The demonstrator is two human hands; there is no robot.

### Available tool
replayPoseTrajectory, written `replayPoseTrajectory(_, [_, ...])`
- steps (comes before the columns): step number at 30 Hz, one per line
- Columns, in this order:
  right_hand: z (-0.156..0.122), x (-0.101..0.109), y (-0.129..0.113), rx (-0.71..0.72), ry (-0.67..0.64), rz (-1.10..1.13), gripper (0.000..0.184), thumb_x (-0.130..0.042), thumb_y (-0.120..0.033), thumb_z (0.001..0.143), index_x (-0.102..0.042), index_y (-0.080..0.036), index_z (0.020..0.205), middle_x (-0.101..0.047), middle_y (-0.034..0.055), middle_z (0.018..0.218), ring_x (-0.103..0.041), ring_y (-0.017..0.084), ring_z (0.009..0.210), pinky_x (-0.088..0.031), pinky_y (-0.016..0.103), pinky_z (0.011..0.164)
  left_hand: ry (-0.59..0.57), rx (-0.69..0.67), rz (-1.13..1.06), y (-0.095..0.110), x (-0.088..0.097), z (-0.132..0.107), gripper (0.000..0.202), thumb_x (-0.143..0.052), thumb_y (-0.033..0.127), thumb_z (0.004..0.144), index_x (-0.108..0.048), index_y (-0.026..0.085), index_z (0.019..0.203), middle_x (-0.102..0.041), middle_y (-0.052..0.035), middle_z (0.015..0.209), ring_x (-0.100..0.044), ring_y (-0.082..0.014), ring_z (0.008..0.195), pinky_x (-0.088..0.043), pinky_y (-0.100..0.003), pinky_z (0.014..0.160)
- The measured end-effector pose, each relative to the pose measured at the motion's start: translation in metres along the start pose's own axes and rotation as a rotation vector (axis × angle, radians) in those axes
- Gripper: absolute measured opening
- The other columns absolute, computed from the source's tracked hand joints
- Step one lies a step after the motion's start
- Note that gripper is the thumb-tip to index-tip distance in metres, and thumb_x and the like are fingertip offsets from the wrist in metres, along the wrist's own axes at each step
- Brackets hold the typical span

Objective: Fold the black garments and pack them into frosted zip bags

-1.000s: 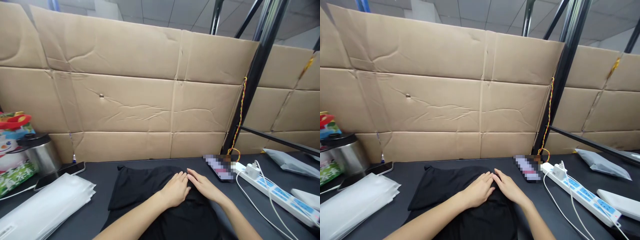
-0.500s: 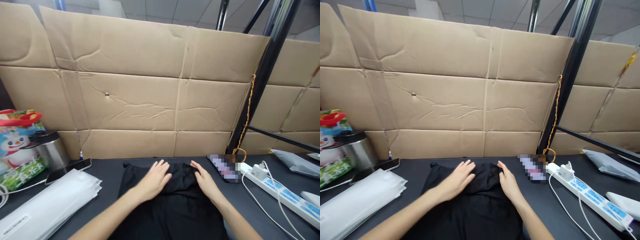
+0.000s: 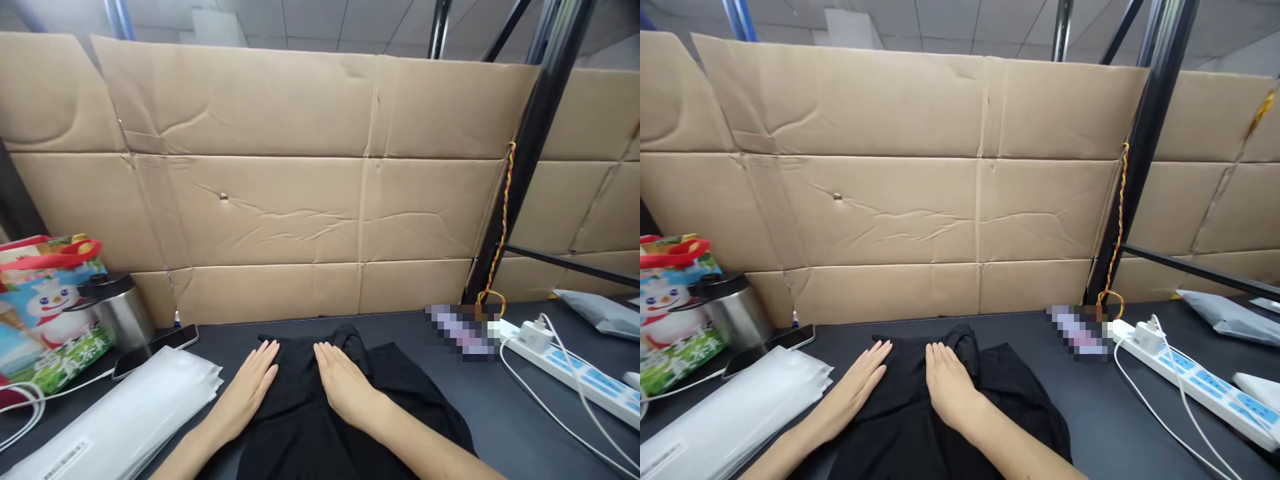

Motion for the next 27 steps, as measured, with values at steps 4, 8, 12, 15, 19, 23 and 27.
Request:
replayPoseTrajectory(4, [-0.006,0.028,0.012,-0.024,0.073,0.161,0.049,-0.034,-0.033,0.094,-0.040,-0.011,0.138,-0.043,0.0126,0.141,-0.039,0.025,0.130,-0.031,0.042,0.109,0.001,0.019,-0.015,-0.006,-0.001,-0.001,0.046,-0.027,0.035,0.101,-0.024,0.026,0.146,-0.028,0.0000,0.150,-0.022,-0.0179,0.138,-0.020,-0.042,0.113])
replayPoseTrajectory(8, [-0.013,0.052,0.059,-0.302,0.276,0.258,0.052,-0.026,-0.040,0.095,-0.038,-0.014,0.139,-0.044,0.0103,0.141,-0.038,0.021,0.131,-0.027,0.040,0.110,-0.002,0.023,0.003,-0.004,0.001,0.001,0.045,-0.025,0.036,0.101,-0.025,0.026,0.146,-0.029,-0.0002,0.150,-0.021,-0.0177,0.138,-0.020,-0.041,0.113])
replayPoseTrajectory(12, [-0.024,0.031,0.083,-0.400,0.238,0.249,0.061,-0.030,-0.042,0.092,-0.032,-0.006,0.141,-0.037,0.0158,0.144,-0.034,0.024,0.133,-0.026,0.042,0.110,0.032,-0.040,0.063,0.022,0.011,0.010,0.049,-0.027,0.036,0.101,-0.019,0.023,0.148,-0.025,-0.0029,0.152,-0.017,-0.0192,0.139,-0.017,-0.044,0.114])
replayPoseTrajectory(15, [-0.028,0.013,0.080,-0.391,0.134,0.153,0.068,-0.036,-0.043,0.089,-0.025,-0.004,0.144,-0.026,0.0153,0.149,-0.023,0.023,0.138,-0.020,0.040,0.113,0.012,-0.149,0.090,0.054,0.014,0.022,0.050,-0.029,0.036,0.101,-0.018,0.023,0.148,-0.023,-0.0031,0.153,-0.015,-0.0198,0.140,-0.018,-0.044,0.114])
replayPoseTrajectory(19, [-0.028,0.008,0.075,-0.380,0.075,0.070,0.069,-0.036,-0.040,0.089,-0.021,0.000,0.144,-0.023,0.0172,0.150,-0.021,0.023,0.138,-0.020,0.038,0.113,-0.071,-0.253,0.102,0.089,0.005,0.036,0.050,-0.029,0.036,0.101,-0.019,0.020,0.147,-0.023,-0.0056,0.152,-0.014,-0.0199,0.140,-0.020,-0.043,0.114])
replayPoseTrajectory(23, [-0.027,0.008,0.080,-0.373,0.114,0.102,0.069,-0.037,-0.039,0.088,-0.023,0.001,0.143,-0.026,0.0186,0.149,-0.024,0.023,0.137,-0.022,0.038,0.112,-0.135,-0.378,0.087,0.111,-0.011,0.047,0.058,-0.039,0.039,0.098,-0.018,0.017,0.148,-0.022,-0.0086,0.152,-0.014,-0.0220,0.140,-0.021,-0.042,0.113])
replayPoseTrajectory(27, [-0.028,0.009,0.082,-0.383,0.172,0.170,0.069,-0.035,-0.041,0.089,-0.026,0.003,0.141,-0.031,0.0208,0.146,-0.029,0.023,0.135,-0.025,0.037,0.111,-0.173,-0.387,0.069,0.111,-0.033,0.051,0.055,-0.044,0.035,0.096,-0.029,0.011,0.143,-0.030,-0.0156,0.148,-0.022,-0.0265,0.138,-0.027,-0.044,0.111])
Point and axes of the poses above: each hand's wrist, its own z-axis towards the middle knuckle, its own x-axis out of the back of the hand, y = z × x, the point moved 5 cm from there along z, towards the middle knuckle
